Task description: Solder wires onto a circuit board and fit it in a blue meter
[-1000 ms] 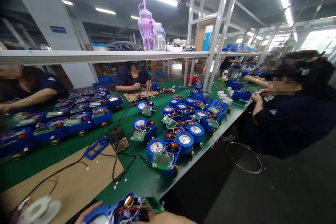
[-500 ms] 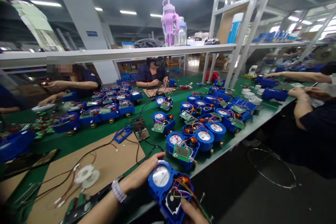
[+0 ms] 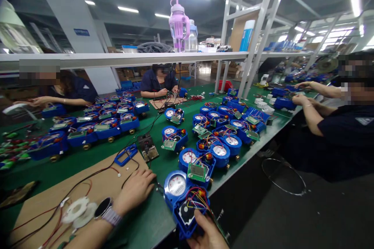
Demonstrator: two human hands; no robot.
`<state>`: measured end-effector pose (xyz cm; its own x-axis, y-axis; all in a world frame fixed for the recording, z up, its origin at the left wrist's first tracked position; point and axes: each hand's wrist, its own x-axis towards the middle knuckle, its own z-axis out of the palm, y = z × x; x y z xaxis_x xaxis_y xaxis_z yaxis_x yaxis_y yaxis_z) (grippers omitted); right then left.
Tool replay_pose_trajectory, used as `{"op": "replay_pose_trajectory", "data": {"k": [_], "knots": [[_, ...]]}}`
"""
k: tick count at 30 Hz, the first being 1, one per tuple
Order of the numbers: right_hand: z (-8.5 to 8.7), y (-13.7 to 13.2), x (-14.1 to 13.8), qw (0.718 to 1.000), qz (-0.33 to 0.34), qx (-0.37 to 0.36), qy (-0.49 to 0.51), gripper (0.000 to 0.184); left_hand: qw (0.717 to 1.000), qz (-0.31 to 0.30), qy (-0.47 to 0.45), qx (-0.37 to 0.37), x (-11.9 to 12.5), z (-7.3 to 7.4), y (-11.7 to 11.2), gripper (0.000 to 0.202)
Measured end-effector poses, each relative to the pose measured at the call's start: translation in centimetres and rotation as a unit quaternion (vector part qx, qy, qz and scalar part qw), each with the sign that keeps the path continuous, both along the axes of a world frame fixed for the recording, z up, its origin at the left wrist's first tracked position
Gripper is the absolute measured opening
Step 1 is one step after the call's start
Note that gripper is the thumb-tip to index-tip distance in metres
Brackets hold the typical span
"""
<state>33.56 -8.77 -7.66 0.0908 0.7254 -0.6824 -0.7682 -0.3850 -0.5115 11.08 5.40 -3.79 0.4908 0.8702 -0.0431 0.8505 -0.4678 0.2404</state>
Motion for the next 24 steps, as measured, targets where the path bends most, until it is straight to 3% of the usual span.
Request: {"op": "replay_pose_trajectory", "data": {"k": [4, 7, 9, 12, 14, 17, 19, 21, 23, 24], "knots": [[0.4, 0.3, -0.9, 0.999, 0.0, 0.031, -0.023, 0.045, 1.0, 0.018, -0.012, 0.003, -2.3, 0.4, -1.9, 0.038], [0.3, 0.4, -0.8, 0.998, 0.021, 0.056, -0.031, 0.043, 0.977, 0.072, -0.18, -0.09, -1.9, -0.7, -4.3, 0.047], [0.6, 0.7, -0.8, 0.998, 0.041, 0.051, -0.005, 0.043, 0.915, 0.102, -0.336, -0.199, -0.5, -1.9, -5.7, 0.064], [1.4, 1.8, -1.3, 0.998, 0.038, 0.036, 0.04, 0.052, 0.826, 0.14, -0.488, -0.246, 2.6, -3.1, -6.7, 0.088], [1.9, 3.0, -2.2, 0.997, 0.015, 0.051, 0.054, 0.058, 0.757, 0.19, -0.567, -0.262, 4.5, -3.0, -6.4, 0.094], [1.9, 4.3, -3.3, 0.994, 0.011, 0.088, 0.063, 0.065, 0.64, 0.257, -0.651, -0.318, 6.3, -2.0, -5.4, 0.082], [1.1, 4.4, -3.1, 0.989, 0.075, 0.121, 0.038, 0.072, 0.598, 0.291, -0.672, -0.325, 6.7, -1.4, -4.9, 0.073], [0.2, 3.8, -1.6, 0.97, 0.185, 0.152, -0.037, 0.082, 0.574, 0.32, -0.681, -0.322, 6.8, -1.3, -4.8, 0.067], [-0.5, 2.6, 1.4, 0.927, 0.303, 0.166, -0.149, 0.082, 0.552, 0.338, -0.686, -0.332, 6.9, -1.6, -4.9, 0.068], [-0.6, 2.1, 3.2, 0.906, 0.343, 0.161, -0.187, 0.072, 0.542, 0.343, -0.688, -0.339, 7.0, -1.8, -5.0, 0.069]]}}
